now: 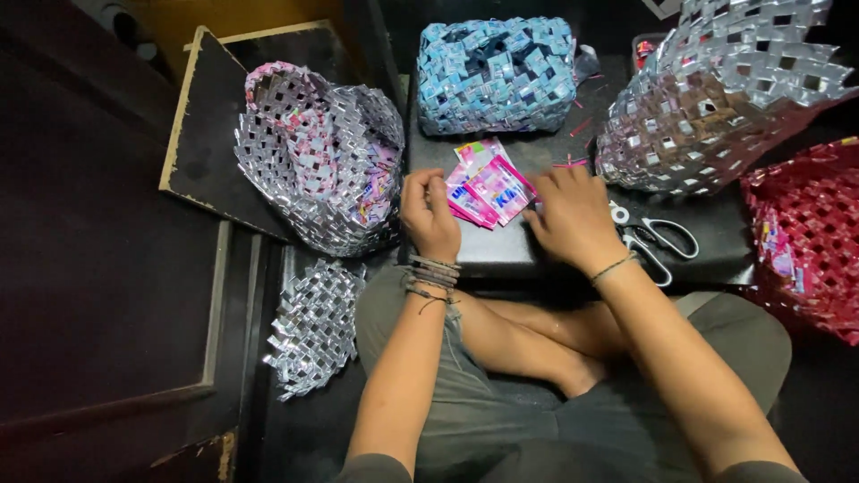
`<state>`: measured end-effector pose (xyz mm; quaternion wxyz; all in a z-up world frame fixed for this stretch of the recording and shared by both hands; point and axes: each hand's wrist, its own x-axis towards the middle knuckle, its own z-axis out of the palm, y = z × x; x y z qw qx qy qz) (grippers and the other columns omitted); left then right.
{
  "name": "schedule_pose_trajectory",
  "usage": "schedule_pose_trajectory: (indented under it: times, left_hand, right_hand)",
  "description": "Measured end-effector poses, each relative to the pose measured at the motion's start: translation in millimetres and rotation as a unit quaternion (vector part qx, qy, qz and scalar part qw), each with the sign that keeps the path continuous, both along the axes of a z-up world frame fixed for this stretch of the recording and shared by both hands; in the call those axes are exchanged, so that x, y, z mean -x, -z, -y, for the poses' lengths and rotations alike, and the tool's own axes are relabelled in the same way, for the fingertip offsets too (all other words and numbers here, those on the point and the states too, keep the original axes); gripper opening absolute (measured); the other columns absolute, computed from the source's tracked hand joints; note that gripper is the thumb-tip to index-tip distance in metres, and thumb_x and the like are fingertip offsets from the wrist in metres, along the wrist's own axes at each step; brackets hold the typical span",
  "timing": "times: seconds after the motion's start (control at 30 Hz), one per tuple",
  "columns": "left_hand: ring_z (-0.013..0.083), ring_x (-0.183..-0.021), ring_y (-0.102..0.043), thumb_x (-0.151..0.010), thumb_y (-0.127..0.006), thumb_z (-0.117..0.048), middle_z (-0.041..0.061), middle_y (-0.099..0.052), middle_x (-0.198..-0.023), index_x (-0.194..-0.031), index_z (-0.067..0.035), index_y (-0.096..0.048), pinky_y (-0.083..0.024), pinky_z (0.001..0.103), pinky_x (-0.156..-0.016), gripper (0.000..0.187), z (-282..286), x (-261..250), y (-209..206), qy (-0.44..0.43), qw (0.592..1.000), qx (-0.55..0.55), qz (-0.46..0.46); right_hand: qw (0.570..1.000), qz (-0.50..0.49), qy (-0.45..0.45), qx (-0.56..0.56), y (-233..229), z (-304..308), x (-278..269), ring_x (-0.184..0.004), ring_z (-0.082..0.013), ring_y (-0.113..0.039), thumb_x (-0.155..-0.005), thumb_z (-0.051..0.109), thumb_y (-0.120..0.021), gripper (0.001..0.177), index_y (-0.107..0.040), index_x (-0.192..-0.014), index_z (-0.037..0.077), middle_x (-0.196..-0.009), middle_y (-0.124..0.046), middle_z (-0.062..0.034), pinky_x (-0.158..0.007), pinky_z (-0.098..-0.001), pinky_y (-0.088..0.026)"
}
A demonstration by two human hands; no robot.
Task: Cutting small detergent packets with scissors and placing them into woven baskets made of recycled materials.
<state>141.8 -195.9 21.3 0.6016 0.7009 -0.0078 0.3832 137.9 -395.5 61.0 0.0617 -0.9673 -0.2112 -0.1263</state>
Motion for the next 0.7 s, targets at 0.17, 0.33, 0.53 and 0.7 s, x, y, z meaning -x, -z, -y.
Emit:
schedule_pose_trajectory:
  times: [0.17, 0.33, 0.53, 0.7]
  left_hand:
    - [0.0303, -0.081, -0.064, -0.103, -0.054, -0.021, 0.011, -0.064, -0.088, -0.096, -0.006, -0.067, -0.049, 0.036, -0.075, 0.021, 10, -1, 0, 0.032, 0.999, 0.004, -0.017]
    - [0.0285, -0.080, -0.066, -0.102, -0.055, -0.021, 0.009, -0.066, -0.087, -0.093, -0.007, -0.067, -0.049, 0.034, -0.072, 0.021, 16, 3, -2, 0.042, 0.999, 0.004, -0.028]
    - [0.0299, -0.081, -0.066, -0.102, -0.058, -0.020, 0.009, -0.066, -0.087, -0.095, -0.006, -0.069, -0.051, 0.034, -0.074, 0.018, 13, 4, 1, 0.048, 0.998, -0.005, -0.040]
    - [0.0272, -0.088, -0.067, -0.098, -0.063, -0.013, 0.013, -0.068, -0.095, -0.105, -0.003, -0.068, -0.053, 0.034, -0.078, 0.013, 25, 9, -11, 0.055, 0.998, 0.008, -0.032]
  right_hand:
    - [0.999, -0.023, 0.012, 0.022, 6, -6, -10, -0.099, -0.0371, -0.064, -0.082, 0.037, -0.074, 0.048, -0.072, -0.121, 0.008, -0.099, -0.069, -0.0151, -0.075, -0.0490, -0.048]
    - [0.999, -0.016, 0.023, 0.024, 38, -24, -30, -0.100, -0.0368, -0.065, -0.077, 0.040, -0.079, 0.067, -0.065, -0.131, 0.003, -0.099, -0.070, -0.0174, -0.080, -0.0498, -0.049]
    - [0.986, -0.079, 0.070, -0.131, 41, -26, -23, -0.106, -0.0405, -0.063, -0.080, 0.021, -0.081, 0.060, -0.063, -0.135, 0.001, -0.106, -0.070, -0.0209, -0.089, -0.0520, -0.048]
    - [0.809, -0.104, 0.146, -0.560, 45, -13, -4, -0.064, -0.0151, -0.054, -0.091, 0.012, -0.079, 0.012, -0.069, -0.092, 0.004, -0.064, -0.056, -0.0050, -0.057, -0.0297, -0.044]
